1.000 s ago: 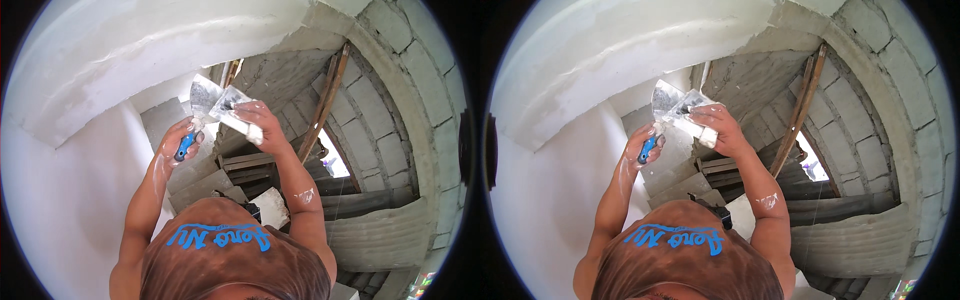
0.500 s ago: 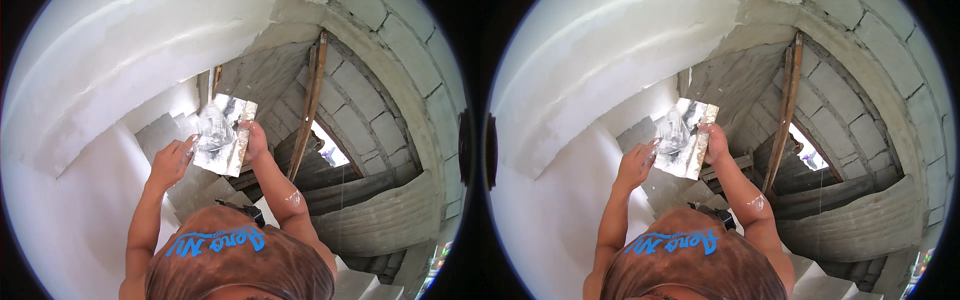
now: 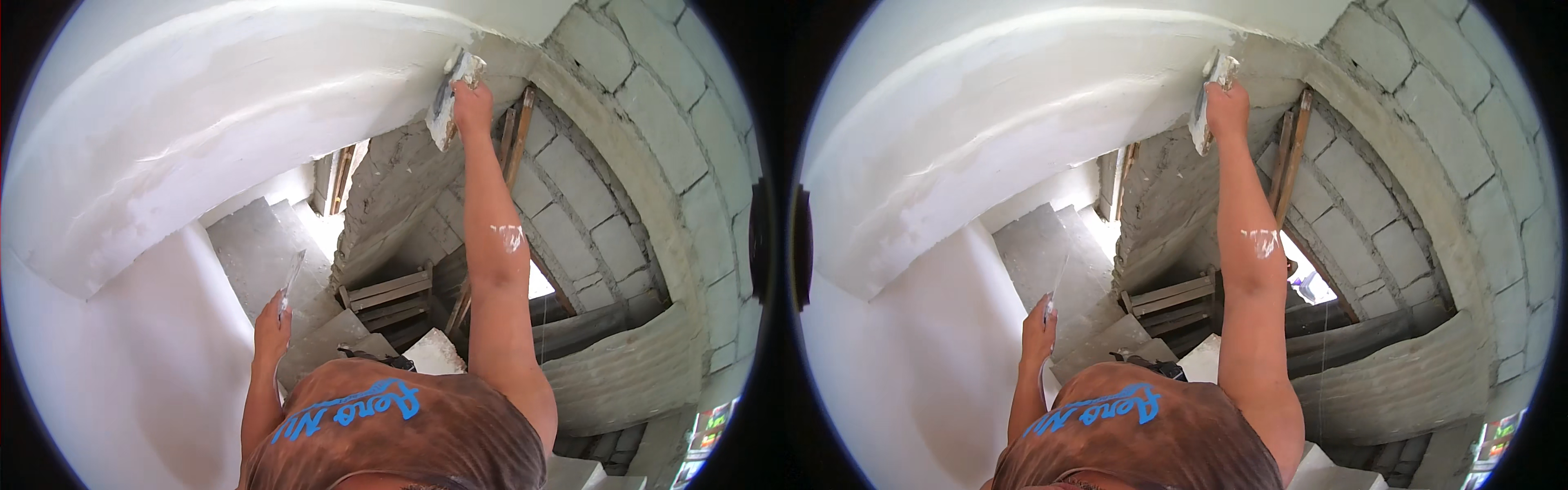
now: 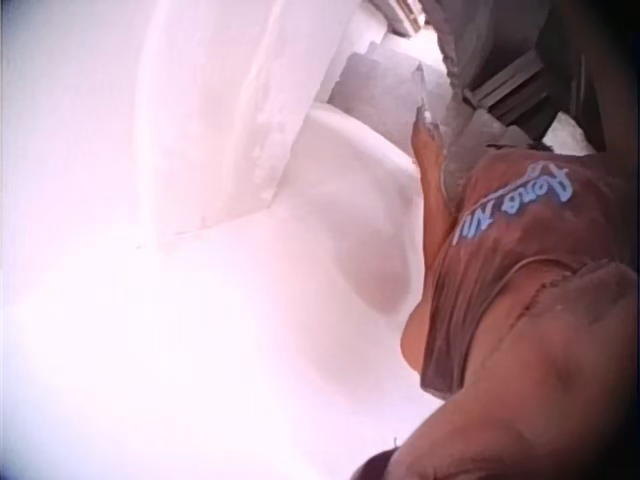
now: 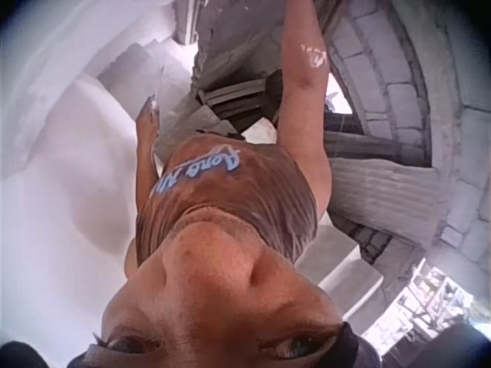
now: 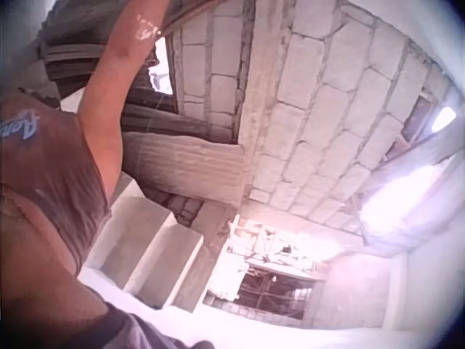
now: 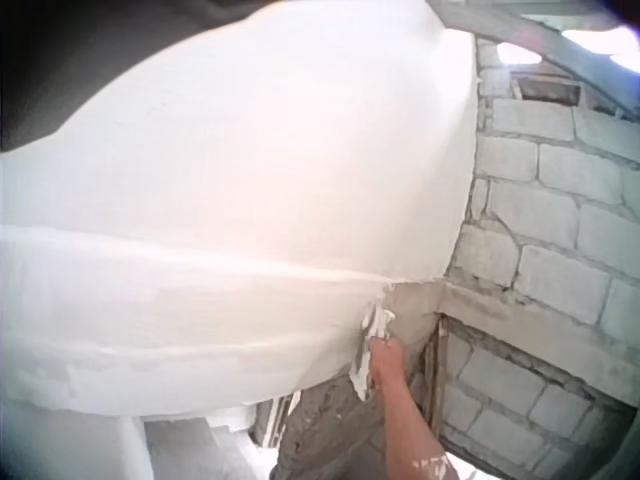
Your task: The person transfers plaster between putty knives and applies and smooths the plaster onto the wall and ceiling surfaces.
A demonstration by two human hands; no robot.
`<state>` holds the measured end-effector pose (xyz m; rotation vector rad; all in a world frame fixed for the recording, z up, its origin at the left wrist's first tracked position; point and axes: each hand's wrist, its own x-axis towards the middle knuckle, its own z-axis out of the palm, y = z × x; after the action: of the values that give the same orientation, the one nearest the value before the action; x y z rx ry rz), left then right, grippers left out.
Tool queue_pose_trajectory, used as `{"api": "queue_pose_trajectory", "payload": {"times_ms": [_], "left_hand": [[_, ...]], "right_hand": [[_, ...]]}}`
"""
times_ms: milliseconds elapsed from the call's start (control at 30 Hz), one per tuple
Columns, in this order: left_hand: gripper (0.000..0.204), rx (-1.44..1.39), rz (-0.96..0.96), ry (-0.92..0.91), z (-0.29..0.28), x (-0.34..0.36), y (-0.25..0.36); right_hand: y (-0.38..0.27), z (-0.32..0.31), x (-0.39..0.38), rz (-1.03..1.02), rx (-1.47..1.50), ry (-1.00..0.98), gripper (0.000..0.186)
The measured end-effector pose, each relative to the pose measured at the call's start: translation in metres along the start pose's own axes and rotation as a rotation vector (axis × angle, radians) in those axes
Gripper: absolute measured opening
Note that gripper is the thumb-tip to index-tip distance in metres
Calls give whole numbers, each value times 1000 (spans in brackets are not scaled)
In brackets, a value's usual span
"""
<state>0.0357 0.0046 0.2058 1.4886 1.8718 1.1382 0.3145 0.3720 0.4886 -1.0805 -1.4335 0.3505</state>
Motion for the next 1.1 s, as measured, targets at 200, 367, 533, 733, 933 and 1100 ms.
{"api": "queue_pose_trajectory", "payload": {"times_ms": [200, 367, 533, 733, 933, 1100], "left_hand": [[40, -45, -43, -16, 6, -5, -22], [39, -15, 51, -43, 10, 20, -1], [40, -32, 64, -48, 4, 28, 32], [41, -151, -136, -47, -11, 7, 32], [40, -131, -183, -59, -10, -3, 19], [40, -194, -153, -88, 10, 7, 20]], "right_hand": [[-34, 30, -30, -89, -234, -33, 38], [-111, 89, -127, -375, -419, -64, 38], [-127, 52, -150, -257, -7, -166, 29], [-37, -28, -39, -115, 143, 105, 32], [-37, 6, -15, -169, -178, 49, 43], [-111, 92, -120, -393, -258, -22, 45]]}}
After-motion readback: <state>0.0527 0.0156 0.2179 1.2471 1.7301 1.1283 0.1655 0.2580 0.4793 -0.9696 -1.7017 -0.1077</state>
